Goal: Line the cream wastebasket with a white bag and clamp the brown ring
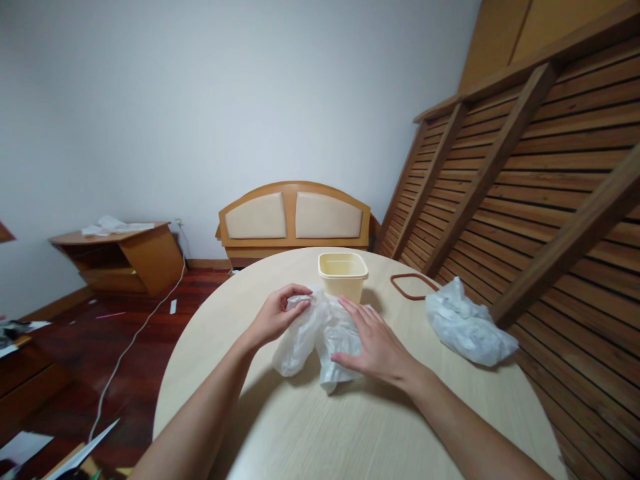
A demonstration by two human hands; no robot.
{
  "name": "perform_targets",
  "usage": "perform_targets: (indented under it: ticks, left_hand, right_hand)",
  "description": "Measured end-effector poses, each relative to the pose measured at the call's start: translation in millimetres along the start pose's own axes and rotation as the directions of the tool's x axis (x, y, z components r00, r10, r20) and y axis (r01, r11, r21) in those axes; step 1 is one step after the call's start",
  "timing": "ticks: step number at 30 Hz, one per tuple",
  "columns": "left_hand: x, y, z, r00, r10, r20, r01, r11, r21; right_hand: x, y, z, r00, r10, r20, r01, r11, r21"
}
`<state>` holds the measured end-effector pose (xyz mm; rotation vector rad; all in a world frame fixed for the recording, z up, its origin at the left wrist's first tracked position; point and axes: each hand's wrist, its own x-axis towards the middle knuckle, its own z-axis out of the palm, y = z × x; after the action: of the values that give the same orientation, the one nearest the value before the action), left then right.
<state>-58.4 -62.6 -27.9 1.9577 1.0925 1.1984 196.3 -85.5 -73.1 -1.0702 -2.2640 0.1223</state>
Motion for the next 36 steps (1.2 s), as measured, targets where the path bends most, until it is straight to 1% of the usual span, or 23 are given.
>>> perform_targets:
  ticks: [2,4,7,9,12,14,16,18,19,20,21,22,24,27,29,30,32,34,36]
  left_hand:
    - [-2.7,3.3,2.9,0.995,-0.003,0.095,0.003,1.000,0.001]
    - [-5.5,6.3,4.5,0.985,0.000,0.170,-0.003,1.000,0.019]
    - [-9.5,8.3,6.0,0.968,-0.002,0.252,-0.015,0.998,0.066]
    - [-11.2,7.2,7.3,0.958,-0.020,0.285,-0.010,0.994,0.106]
    - [-10.2,2.2,8.3,0.960,-0.037,0.276,-0.011,0.985,0.172]
    - [-6.8,-2.6,7.3,0.974,-0.025,0.226,-0.021,0.980,0.198]
    - [-2.3,-7.7,5.0,0.991,-0.006,0.131,-0.020,0.980,0.199]
    - [1.6,-11.7,2.9,1.000,0.004,0.012,-0.006,0.983,0.186]
    - [2.8,-12.8,2.4,0.999,0.004,-0.035,0.002,0.984,0.177]
    - [3.2,-13.3,2.2,0.998,0.000,-0.059,0.009,0.986,0.166]
    - [2.7,-13.0,2.6,0.998,-0.008,-0.055,0.016,0.988,0.157]
    - [1.3,-12.2,3.3,1.000,-0.019,-0.023,0.022,0.988,0.151]
    - [-3.5,-10.0,5.7,0.994,-0.039,0.106,0.024,0.990,0.142]
    - [-12.3,-9.4,10.1,0.948,-0.065,0.311,0.022,0.990,0.140]
    - [-16.3,-12.8,12.8,0.917,-0.090,0.389,0.030,0.987,0.159]
    - [-17.3,-15.3,13.9,0.910,-0.111,0.400,0.042,0.983,0.179]
    - [-17.3,-21.1,15.5,0.915,-0.148,0.375,0.067,0.973,0.223]
    - [-14.6,-25.6,16.1,0.936,-0.158,0.314,0.079,0.965,0.252]
    - [-9.8,-27.3,15.7,0.967,-0.129,0.220,0.070,0.964,0.257]
  right_hand:
    - [-2.7,-2.5,10.7,0.998,0.031,0.050,-0.030,0.999,-0.015]
    - [-4.7,0.9,15.9,0.992,0.066,0.110,-0.062,0.997,-0.033]
    - [-5.2,12.7,14.0,0.977,0.102,0.186,-0.094,0.994,-0.047]
    - [-4.2,22.6,7.5,0.974,0.095,0.204,-0.090,0.995,-0.030]
    - [-2.7,39.8,-8.0,0.978,0.076,0.195,-0.079,0.997,0.011]
    - [-3.2,52.5,-20.3,0.984,0.081,0.161,-0.083,0.997,0.007]
    - [-5.4,64.7,-32.6,0.990,0.098,0.105,-0.094,0.995,-0.045]
    - [-8.8,73.7,-43.3,0.993,0.104,0.062,-0.097,0.990,-0.103]
    - [-10.6,76.2,-47.6,0.993,0.106,0.057,-0.098,0.987,-0.131]
    - [-12.2,77.1,-50.9,0.992,0.106,0.061,-0.096,0.984,-0.150]
    - [-13.3,76.2,-53.0,0.992,0.105,0.073,-0.092,0.983,-0.162]
    - [-13.8,73.8,-54.0,0.991,0.101,0.089,-0.086,0.983,-0.163]
    - [-13.0,65.5,-52.2,0.988,0.083,0.129,-0.065,0.988,-0.138]
    - [-9.7,51.5,-42.8,0.981,0.043,0.189,-0.026,0.995,-0.093]
    - [-8.4,46.3,-35.2,0.976,0.026,0.215,-0.010,0.997,-0.078]
    - [-8.4,45.6,-31.8,0.974,0.025,0.227,-0.008,0.997,-0.075]
    - [-9.1,47.7,-27.2,0.968,0.035,0.250,-0.018,0.997,-0.070]
    - [-9.8,52.3,-26.4,0.965,0.051,0.259,-0.035,0.997,-0.067]
    - [-9.3,56.6,-29.7,0.967,0.077,0.244,-0.060,0.995,-0.074]
